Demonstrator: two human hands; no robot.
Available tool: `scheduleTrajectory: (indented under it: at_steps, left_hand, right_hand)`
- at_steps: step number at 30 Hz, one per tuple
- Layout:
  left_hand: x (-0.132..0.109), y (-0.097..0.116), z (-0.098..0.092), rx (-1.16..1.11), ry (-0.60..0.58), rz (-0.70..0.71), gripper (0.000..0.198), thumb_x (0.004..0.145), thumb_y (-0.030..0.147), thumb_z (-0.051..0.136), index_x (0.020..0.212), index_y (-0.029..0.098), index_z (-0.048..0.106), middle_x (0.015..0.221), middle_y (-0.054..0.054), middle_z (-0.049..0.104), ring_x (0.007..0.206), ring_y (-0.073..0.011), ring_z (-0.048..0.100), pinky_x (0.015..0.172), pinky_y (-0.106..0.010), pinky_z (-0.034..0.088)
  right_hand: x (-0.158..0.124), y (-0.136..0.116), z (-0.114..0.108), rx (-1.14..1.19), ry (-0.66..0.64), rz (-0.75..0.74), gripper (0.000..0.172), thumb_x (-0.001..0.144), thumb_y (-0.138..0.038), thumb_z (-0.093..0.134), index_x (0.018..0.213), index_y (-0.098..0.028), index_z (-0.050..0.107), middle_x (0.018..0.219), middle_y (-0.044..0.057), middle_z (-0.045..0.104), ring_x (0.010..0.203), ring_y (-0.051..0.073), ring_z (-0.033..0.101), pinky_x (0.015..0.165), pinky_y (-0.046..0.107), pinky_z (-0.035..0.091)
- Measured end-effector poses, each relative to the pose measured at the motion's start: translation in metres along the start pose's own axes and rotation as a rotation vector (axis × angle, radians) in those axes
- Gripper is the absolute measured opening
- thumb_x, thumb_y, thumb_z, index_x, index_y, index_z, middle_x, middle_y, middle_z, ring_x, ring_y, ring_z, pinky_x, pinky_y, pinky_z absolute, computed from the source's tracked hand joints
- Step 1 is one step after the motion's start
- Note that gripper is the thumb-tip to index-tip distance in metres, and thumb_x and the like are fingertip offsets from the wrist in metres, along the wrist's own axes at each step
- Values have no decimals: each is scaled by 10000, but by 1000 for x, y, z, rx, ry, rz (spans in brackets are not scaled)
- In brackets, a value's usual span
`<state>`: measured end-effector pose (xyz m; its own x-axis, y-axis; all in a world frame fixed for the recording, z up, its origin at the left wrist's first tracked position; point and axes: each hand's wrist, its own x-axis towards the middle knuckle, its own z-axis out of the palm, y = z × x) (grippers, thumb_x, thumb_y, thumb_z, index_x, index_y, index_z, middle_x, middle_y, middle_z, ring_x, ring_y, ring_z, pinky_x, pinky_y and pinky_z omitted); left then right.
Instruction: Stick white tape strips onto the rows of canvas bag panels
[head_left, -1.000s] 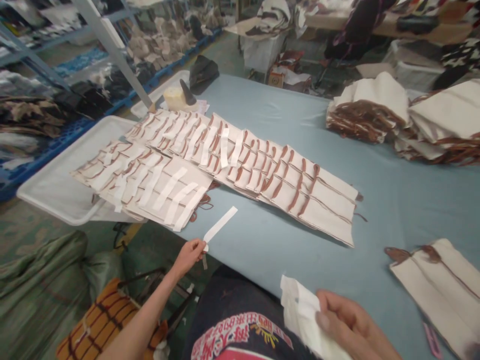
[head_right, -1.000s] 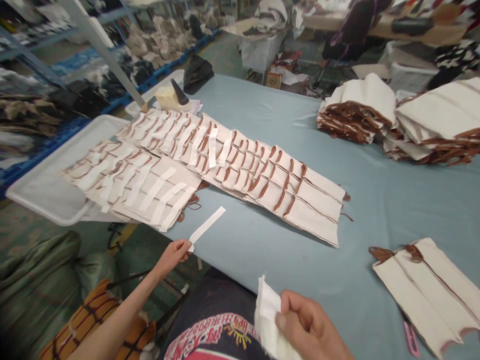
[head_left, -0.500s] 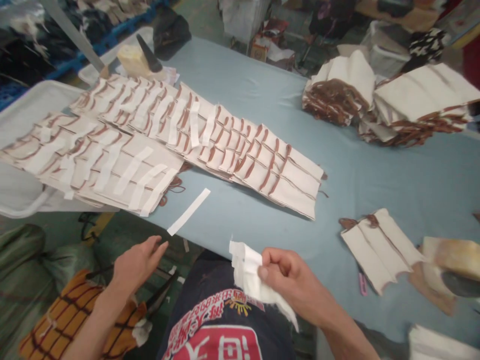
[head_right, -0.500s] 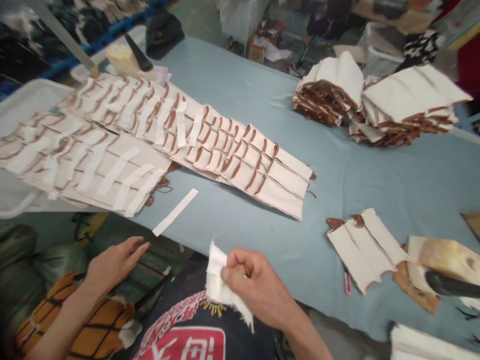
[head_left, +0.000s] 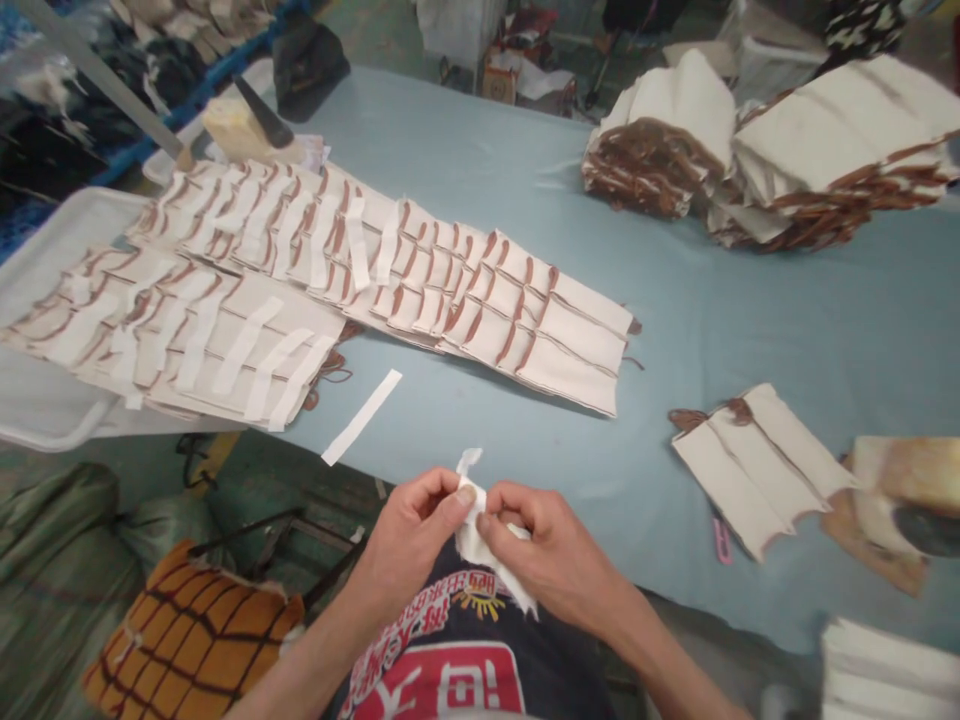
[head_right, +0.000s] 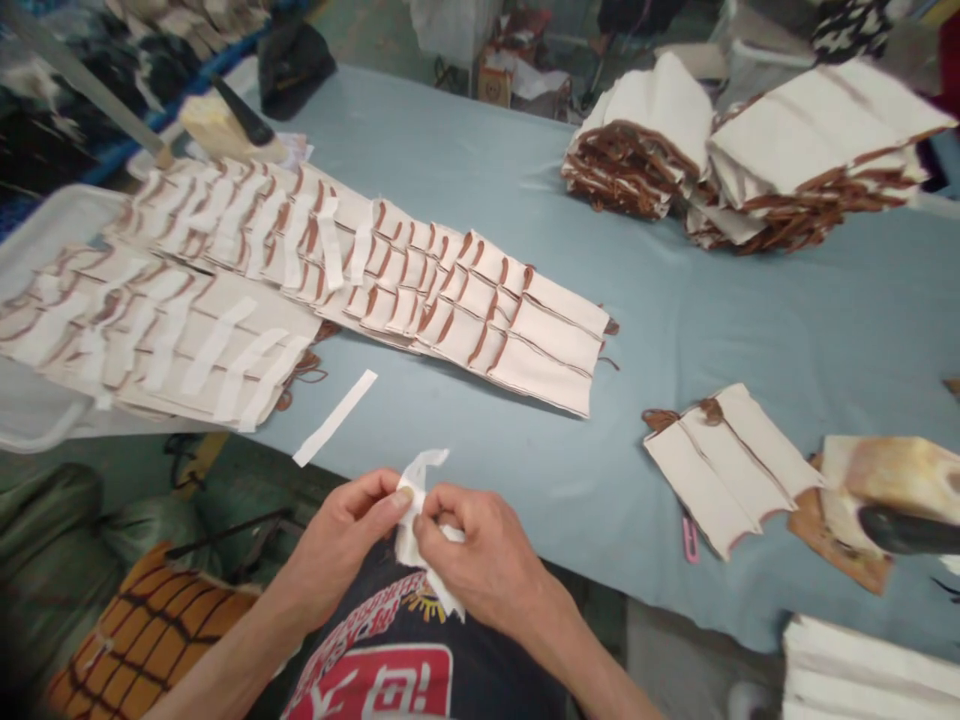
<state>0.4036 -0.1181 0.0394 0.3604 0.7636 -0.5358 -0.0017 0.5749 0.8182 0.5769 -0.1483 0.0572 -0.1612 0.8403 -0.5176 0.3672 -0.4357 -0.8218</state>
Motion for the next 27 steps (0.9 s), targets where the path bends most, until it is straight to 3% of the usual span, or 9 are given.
scheduleTrajectory:
  at_steps: [4,8,13,18,22,27]
  left_hand:
    - [5,12,-4,-7,107,73,371,831,526,756,734,193,625,669,38,548,643,-122,444,628,-225,393]
    - [8,42,-18,52,137,139,377,816,529,781,718,196,635,730,9,638,650,-122,485,623,-213,425]
    - [15,85,-40,-35,197,211,383,768,468,814,650,201,566,610,24,574,575,-120,475,531,-208,447]
    - [34,118,-68,-119,232,188,317,724,332,777,610,194,515,572,44,494,501,-91,434,476,-202,453]
    - [57,127,-94,-61,276,153,273,805,308,690,619,188,530,541,42,488,444,-87,418,428,-208,431]
    - [97,120,-129,-19,360,112,166,872,282,667,773,159,618,606,13,583,481,-111,516,394,-197,389]
  right_hand:
    - [-1,10,-3,26,18,-39,223,928,-327,543,838,-187,692,616,-48,528,563,104,454,544,213,304]
    - [-3,26,-5,27,33,-27,275,943,-368,531,846,-186,713,638,-28,549,595,124,479,557,223,318]
    - [-6,53,-10,40,66,-4,342,948,-453,509,835,-185,689,607,-35,485,593,134,439,569,237,323]
    - [-6,76,-9,133,67,31,376,935,-521,529,831,-186,663,625,-35,485,605,137,426,571,241,327]
    - [-9,79,-5,258,85,80,441,919,-605,551,843,-183,652,632,-40,464,586,127,386,546,242,298]
    - [-11,82,2,323,161,126,471,891,-634,606,832,-172,671,605,-40,465,573,123,380,549,250,303]
